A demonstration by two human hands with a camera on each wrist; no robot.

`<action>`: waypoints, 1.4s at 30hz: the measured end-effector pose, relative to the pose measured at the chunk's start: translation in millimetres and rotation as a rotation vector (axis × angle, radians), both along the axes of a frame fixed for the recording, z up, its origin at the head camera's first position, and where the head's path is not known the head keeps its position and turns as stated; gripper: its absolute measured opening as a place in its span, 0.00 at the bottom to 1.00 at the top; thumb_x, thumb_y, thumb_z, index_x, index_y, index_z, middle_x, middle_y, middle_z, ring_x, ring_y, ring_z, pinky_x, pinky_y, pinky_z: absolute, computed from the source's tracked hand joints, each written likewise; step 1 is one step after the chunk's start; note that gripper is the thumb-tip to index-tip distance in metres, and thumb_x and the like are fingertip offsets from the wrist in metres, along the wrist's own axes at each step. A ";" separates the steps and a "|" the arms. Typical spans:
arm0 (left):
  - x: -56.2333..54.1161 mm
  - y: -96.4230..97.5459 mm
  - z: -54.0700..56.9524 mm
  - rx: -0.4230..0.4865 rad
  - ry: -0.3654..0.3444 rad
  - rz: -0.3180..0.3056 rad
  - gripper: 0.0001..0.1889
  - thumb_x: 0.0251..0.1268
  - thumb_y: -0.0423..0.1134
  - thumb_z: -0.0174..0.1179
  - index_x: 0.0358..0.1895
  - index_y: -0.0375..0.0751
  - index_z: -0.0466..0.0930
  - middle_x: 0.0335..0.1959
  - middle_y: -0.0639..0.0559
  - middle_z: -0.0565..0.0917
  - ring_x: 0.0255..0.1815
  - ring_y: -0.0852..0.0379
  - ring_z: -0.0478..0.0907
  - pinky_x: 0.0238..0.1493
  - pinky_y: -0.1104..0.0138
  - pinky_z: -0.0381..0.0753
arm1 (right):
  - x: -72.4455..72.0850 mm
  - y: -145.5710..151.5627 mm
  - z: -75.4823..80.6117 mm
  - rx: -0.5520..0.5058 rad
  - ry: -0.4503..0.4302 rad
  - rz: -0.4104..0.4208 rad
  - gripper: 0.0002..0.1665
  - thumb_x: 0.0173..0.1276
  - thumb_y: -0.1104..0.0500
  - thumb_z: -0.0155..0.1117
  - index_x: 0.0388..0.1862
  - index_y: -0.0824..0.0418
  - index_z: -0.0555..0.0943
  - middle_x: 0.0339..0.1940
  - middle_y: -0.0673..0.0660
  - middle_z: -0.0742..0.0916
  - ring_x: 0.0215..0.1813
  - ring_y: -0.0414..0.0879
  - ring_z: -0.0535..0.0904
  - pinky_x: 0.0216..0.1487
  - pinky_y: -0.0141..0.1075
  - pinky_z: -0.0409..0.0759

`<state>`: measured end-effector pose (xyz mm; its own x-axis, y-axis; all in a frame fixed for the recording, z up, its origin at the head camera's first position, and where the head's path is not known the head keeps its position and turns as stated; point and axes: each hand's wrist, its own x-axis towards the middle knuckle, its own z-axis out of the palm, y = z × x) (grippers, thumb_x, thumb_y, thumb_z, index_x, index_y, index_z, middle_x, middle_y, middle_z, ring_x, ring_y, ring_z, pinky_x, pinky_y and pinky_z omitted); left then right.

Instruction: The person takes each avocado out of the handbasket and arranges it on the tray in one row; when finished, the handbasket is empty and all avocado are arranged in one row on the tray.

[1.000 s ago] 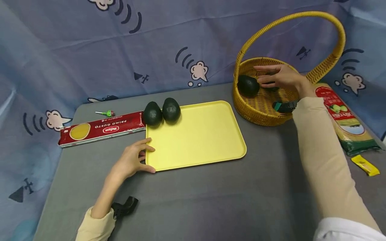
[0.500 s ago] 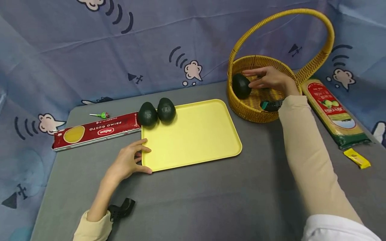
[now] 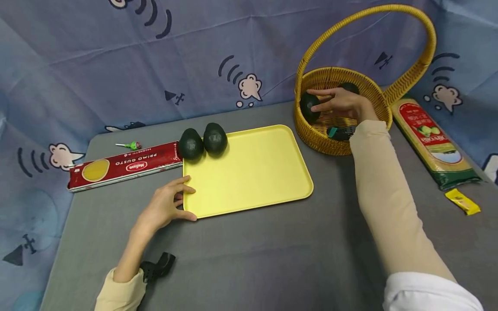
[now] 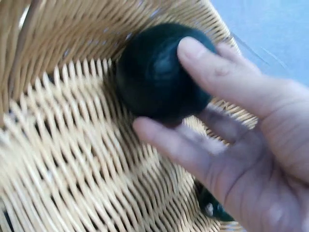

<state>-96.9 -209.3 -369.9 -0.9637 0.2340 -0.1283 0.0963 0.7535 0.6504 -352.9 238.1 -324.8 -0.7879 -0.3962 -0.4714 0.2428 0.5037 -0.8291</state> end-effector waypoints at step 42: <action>1.3 1.7 6.1 -0.018 -0.010 -0.005 0.32 0.37 0.33 0.79 0.51 0.26 0.80 0.68 0.33 0.65 0.53 0.38 0.76 0.46 0.58 0.84 | 21.2 10.5 26.2 -0.232 -0.147 -0.189 0.46 0.68 0.70 0.59 0.77 0.45 0.53 0.79 0.56 0.40 0.45 0.43 0.80 0.57 0.47 0.79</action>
<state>-95.6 -207.7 -363.9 -0.9613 0.2361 -0.1417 0.0937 0.7644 0.6379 -331.7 248.6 -298.5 -0.7880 -0.3597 -0.4996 0.4389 0.2407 -0.8657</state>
